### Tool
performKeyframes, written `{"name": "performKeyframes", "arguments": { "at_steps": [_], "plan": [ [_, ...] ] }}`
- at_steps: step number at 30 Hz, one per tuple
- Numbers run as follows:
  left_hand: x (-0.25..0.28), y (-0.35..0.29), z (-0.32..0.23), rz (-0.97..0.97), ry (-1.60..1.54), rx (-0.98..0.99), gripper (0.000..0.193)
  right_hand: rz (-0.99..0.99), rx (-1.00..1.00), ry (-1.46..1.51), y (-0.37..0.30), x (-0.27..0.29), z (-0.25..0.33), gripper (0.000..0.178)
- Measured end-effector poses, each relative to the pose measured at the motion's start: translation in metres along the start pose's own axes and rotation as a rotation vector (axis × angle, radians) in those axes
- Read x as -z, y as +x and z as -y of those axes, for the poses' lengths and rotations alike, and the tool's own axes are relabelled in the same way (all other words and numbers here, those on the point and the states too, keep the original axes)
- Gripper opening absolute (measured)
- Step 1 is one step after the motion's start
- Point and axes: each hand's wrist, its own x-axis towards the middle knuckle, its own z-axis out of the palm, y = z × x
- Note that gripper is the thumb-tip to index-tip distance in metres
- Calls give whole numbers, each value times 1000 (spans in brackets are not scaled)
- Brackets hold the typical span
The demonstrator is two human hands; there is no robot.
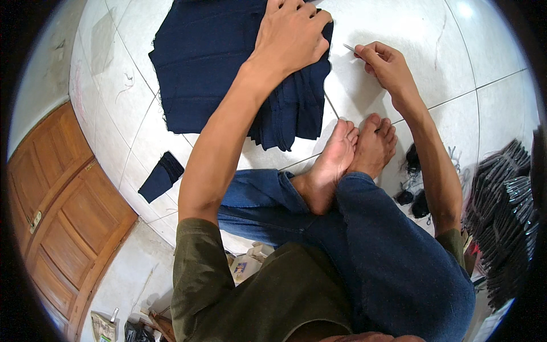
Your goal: The person sits on the floor and uses a red seam ripper to cut along a marked line on a large piece of dark blue fabric. They separate the cut strip from the main piece and set it aside.
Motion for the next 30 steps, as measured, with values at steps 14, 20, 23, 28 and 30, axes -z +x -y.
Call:
{"name": "performKeyframes", "arguments": {
  "at_steps": [14, 20, 23, 28, 30],
  "plan": [
    [-7, -7, 7, -97, -105, -13, 13, 66, 219, -325, 10, -16, -2, 47],
    [-7, -7, 5, -97, -109, -9, 12, 69, 215, -310, 11, -19, 2, 46],
    [-6, -6, 4, -92, -103, -10, 13, 64, 215, -315, 12, -20, 2, 45],
    [-6, -6, 4, -90, -88, -11, 13, 58, 197, -331, 11, -19, 4, 44],
    [-5, -5, 4, -81, -86, -12, 13, 61, 213, -346, 11, -18, 5, 44]
  ]
}}
